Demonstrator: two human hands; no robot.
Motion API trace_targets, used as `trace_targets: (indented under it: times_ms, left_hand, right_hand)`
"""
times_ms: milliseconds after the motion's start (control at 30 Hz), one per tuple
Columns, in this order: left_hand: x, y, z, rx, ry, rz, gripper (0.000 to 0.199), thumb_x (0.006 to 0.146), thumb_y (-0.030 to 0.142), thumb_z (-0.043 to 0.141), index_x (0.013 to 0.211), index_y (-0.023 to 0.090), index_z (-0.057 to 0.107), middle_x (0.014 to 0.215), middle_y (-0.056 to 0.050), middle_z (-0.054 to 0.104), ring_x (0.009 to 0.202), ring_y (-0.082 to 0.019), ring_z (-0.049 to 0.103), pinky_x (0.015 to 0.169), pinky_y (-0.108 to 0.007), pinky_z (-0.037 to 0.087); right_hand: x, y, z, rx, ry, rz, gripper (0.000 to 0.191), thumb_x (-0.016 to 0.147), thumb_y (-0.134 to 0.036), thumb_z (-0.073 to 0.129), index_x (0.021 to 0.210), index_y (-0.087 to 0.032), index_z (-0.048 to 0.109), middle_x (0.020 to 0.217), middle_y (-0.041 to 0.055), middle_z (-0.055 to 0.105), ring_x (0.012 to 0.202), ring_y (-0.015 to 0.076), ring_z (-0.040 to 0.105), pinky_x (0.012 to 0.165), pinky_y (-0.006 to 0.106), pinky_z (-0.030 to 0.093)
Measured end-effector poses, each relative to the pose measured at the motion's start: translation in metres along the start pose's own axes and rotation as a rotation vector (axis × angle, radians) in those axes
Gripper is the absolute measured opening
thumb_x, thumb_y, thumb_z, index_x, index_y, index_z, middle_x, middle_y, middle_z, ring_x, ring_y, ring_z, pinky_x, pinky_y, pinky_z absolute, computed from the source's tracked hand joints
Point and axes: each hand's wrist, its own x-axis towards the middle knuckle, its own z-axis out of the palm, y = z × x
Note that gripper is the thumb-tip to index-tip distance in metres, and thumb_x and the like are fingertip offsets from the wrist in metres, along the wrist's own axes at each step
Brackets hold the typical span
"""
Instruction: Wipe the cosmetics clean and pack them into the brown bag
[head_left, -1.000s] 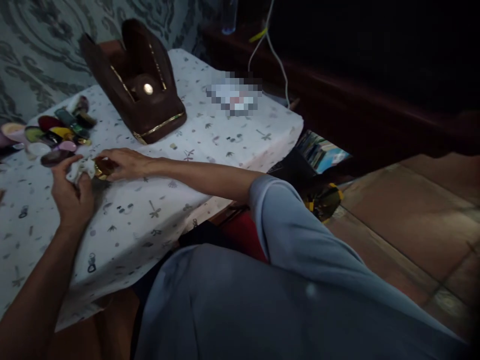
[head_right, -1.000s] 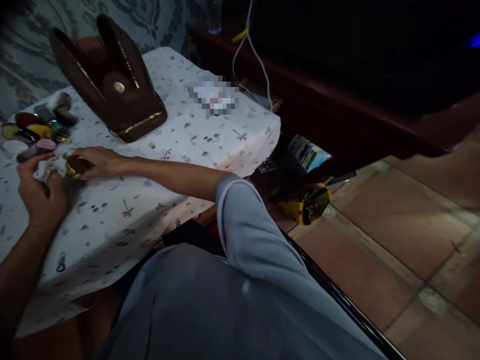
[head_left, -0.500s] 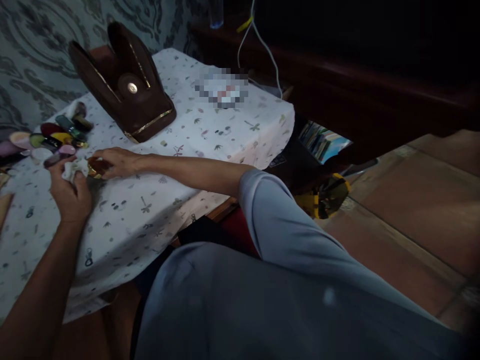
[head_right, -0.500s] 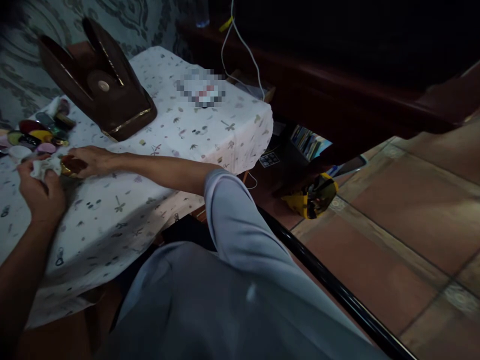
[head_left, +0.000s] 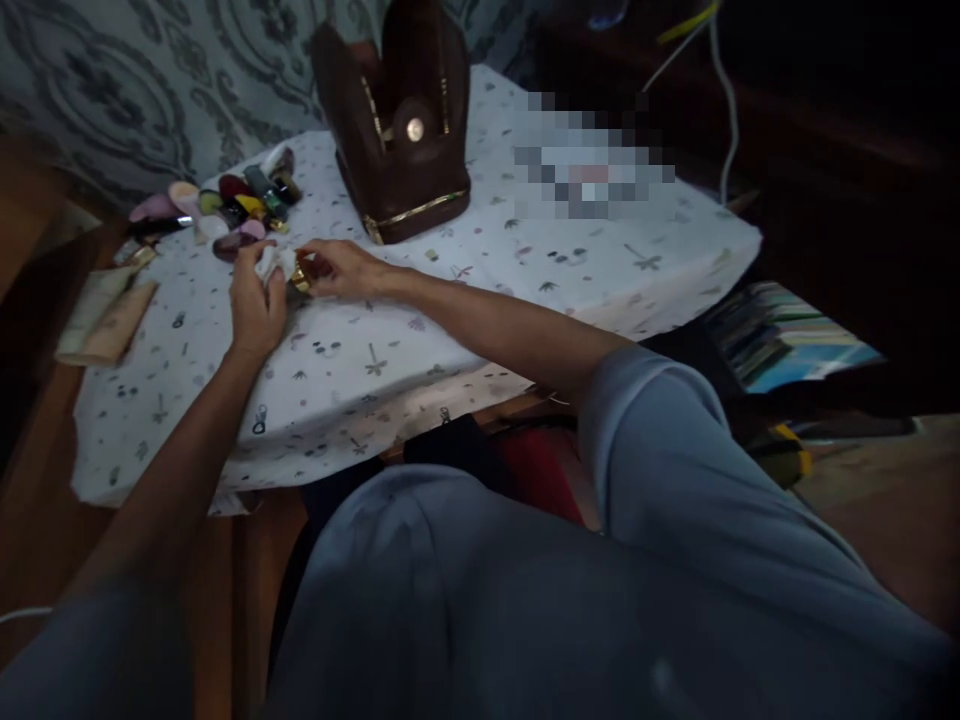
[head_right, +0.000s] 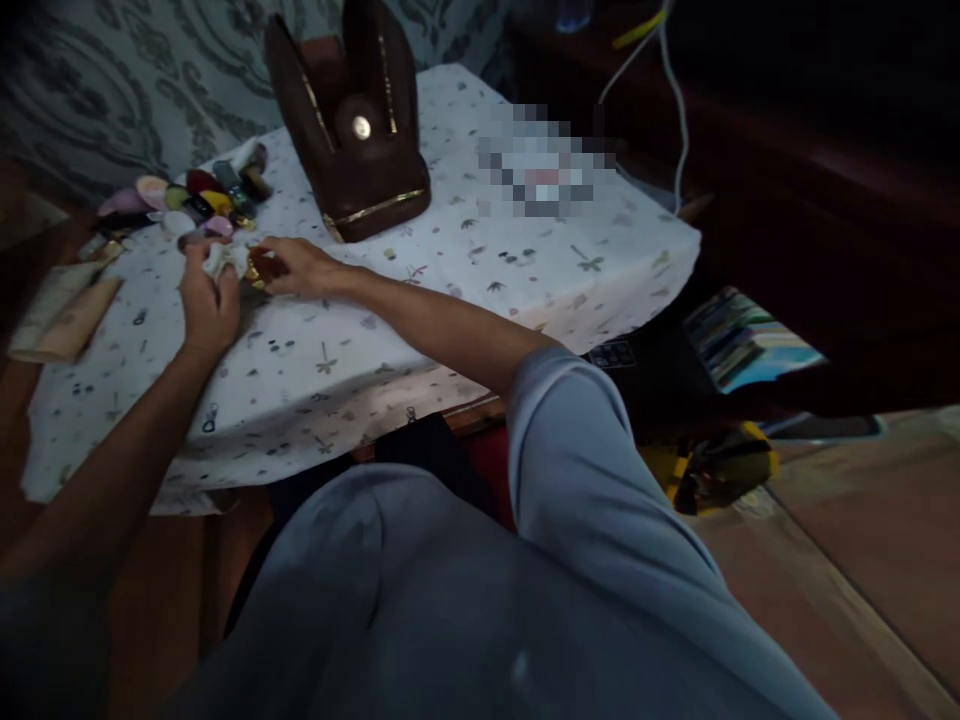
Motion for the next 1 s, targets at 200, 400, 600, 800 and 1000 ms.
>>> trace_targets:
  times_ms: [200,400,600,800,1000]
  left_hand:
    - [-0.003,-0.0055,0.0017,-0.01,-0.002,0.0,0.054,0.097,0.062,0.029,0.122,0.019,0.051,0.118,-0.012,0.06,0.116,-0.027,0.057,0.101,-0.047,0.044]
    - [-0.0046,-0.0093,0.0046,-0.042,-0.016,-0.028,0.052,0.096,0.06,0.033,0.125,0.02,0.049,0.123,-0.014,0.058,0.121,-0.029,0.053,0.107,-0.048,0.039]
    - [-0.0031,-0.0075,0.0048,-0.018,0.005,-0.016,0.05,0.097,0.057,0.031,0.125,0.02,0.049,0.12,-0.014,0.059,0.119,-0.028,0.055,0.104,-0.047,0.042]
    - [-0.0013,-0.0046,0.0038,0.006,0.015,-0.004,0.046,0.099,0.05,0.031,0.124,0.016,0.05,0.118,-0.015,0.061,0.115,-0.027,0.057,0.101,-0.042,0.044]
    - [0.0005,-0.0013,0.0016,-0.011,0.008,-0.026,0.038,0.098,0.039,0.036,0.123,0.014,0.051,0.117,-0.016,0.061,0.114,-0.027,0.057,0.1,-0.042,0.044]
  right_hand:
    - [-0.0031,-0.0005,0.0033,0.078,0.021,0.045,0.047,0.075,-0.016,0.07,0.119,-0.01,0.055,0.095,0.0044,0.065,0.089,0.0155,0.06,0.08,0.029,0.05]
    - [-0.0016,0.0002,0.0049,0.107,0.036,0.045,0.047,0.072,-0.018,0.072,0.116,-0.01,0.056,0.093,0.0032,0.065,0.086,0.0143,0.06,0.08,0.029,0.05]
    - [0.0016,0.0002,0.007,0.109,0.049,0.056,0.046,0.07,-0.018,0.072,0.112,-0.011,0.057,0.09,0.002,0.065,0.084,0.0147,0.06,0.078,0.027,0.049]
    - [0.0001,-0.0049,0.0051,0.093,0.049,0.056,0.044,0.071,-0.022,0.071,0.111,-0.009,0.058,0.09,0.0031,0.065,0.083,0.0148,0.06,0.077,0.027,0.049]
    - [0.0008,-0.0067,0.0037,0.032,0.045,0.063,0.046,0.071,-0.023,0.072,0.113,-0.01,0.058,0.091,0.0029,0.065,0.081,0.0143,0.06,0.078,0.028,0.049]
